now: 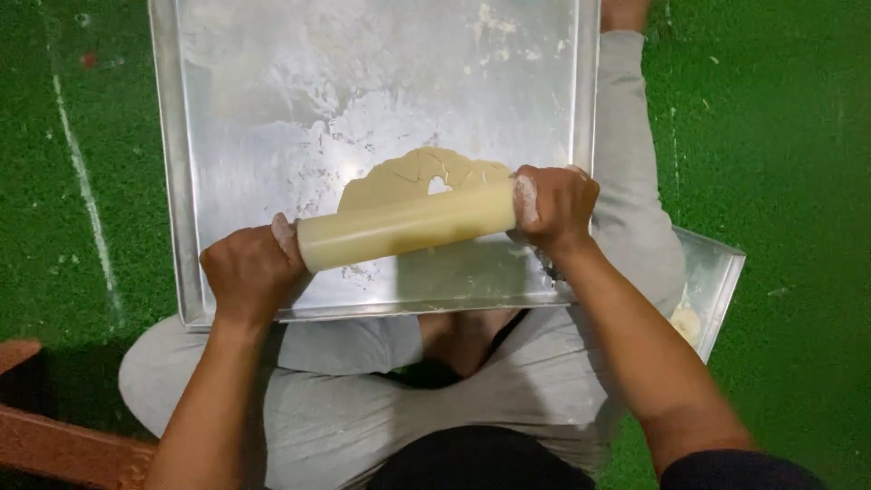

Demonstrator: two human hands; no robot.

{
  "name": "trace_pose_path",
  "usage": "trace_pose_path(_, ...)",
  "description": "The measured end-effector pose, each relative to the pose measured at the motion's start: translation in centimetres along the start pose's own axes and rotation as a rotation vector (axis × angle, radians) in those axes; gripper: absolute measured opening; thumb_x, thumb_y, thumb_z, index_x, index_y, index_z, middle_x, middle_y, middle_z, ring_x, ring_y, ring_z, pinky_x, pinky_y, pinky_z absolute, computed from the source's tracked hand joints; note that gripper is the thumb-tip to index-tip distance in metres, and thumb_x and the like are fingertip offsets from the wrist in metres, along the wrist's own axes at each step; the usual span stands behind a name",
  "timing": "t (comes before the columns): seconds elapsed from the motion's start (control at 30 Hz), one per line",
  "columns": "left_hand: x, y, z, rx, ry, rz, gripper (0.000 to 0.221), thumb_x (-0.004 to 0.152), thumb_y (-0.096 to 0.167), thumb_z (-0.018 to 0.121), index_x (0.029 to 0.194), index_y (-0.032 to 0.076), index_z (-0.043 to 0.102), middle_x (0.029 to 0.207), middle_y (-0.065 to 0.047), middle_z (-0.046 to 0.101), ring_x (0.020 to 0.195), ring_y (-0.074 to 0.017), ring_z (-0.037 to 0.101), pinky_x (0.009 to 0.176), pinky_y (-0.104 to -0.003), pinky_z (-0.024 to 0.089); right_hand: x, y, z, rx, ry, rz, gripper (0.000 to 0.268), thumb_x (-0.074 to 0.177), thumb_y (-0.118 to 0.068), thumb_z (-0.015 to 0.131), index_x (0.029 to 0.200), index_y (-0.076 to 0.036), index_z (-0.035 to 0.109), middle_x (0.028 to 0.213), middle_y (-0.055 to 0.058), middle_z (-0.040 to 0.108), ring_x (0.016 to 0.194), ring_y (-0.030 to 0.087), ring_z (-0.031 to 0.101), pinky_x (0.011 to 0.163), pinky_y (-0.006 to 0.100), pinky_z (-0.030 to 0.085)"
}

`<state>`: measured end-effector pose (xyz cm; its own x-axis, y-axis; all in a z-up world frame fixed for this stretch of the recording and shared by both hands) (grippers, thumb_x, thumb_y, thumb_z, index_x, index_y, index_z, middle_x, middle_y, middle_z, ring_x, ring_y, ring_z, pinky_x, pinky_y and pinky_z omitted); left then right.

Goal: Rolling out dough on a tray and using a heart-shaped cookie cutter to create cookies

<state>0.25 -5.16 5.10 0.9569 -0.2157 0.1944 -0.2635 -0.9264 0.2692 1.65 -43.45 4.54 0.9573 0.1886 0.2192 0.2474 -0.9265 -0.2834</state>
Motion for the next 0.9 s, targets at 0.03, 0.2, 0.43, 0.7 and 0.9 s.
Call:
trace_pose_path(0.03,0.1,-0.3,0.4,0.003,0.002,0.004,0.054,0.109,0.013,0.052,0.056,0.012,0.064,0.047,-0.008,0.055,0.042,-0.0261,0.057,0.044,-0.033,0.036,0.0,0.5,0.3,0.001,0.005,0.002,0.046,0.103,-0.024,0.053,0.060,-0.010,0.045,0.048,0.010,0.044,0.045,0.033,0.049,0.052,0.046,0.038)
trace_pose_path(0.2,0.3,-1.4,1.4,0.084,0.010,0.018,0.053,0.111,0.016,0.055,0.059,0.013,0.066,0.047,-0.007,0.055,0.042,-0.0242,0.056,0.044,-0.034,0.037,-0.7,2.6,2.4,-0.136,0.028,0.016,0.035,0.099,-0.040,0.052,0.066,-0.026,0.051,0.049,-0.002,0.045,0.052,0.027,0.059,0.061,0.039,0.046)
trace_pose_path(0.43,-0.6,-1.3,1.6,0.072,0.016,0.025,0.055,0.109,0.013,0.056,0.056,0.011,0.065,0.047,-0.010,0.055,0.043,-0.0293,0.058,0.044,-0.037,0.038,-0.3,1.2,1.5,-0.140,0.046,0.008,0.043,0.096,-0.037,0.056,0.058,-0.018,0.050,0.047,0.002,0.051,0.049,0.030,0.060,0.057,0.044,0.046)
trace_pose_path(0.7,-0.9,-0.4,0.5,0.095,0.084,0.101,0.051,0.108,0.013,0.058,0.057,0.014,0.062,0.048,-0.008,0.053,0.042,-0.0262,0.055,0.042,-0.033,0.036,-1.5,1.0,1.7,-0.172,0.126,-0.069,0.034,0.095,-0.037,0.049,0.064,-0.023,0.048,0.050,-0.001,0.045,0.050,0.026,0.058,0.058,0.040,0.046)
trace_pose_path(0.9,-0.3,-1.3,1.5,0.077,0.116,0.103,0.053,0.110,0.011,0.056,0.057,0.014,0.062,0.048,-0.006,0.053,0.043,-0.0219,0.054,0.043,-0.029,0.036,-1.0,0.1,0.7,-0.109,0.108,-0.030,0.040,0.101,-0.034,0.054,0.065,-0.018,0.049,0.050,0.000,0.047,0.052,0.028,0.059,0.060,0.043,0.046)
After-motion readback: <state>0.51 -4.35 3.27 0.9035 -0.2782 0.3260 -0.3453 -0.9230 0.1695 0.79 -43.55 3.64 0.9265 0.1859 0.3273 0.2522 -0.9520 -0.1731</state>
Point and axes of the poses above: each hand's wrist, its own x-axis towards the middle knuckle, its own z-axis out of the palm, y = z × x, the point moved 2 cm from there along x, towards the middle knuckle
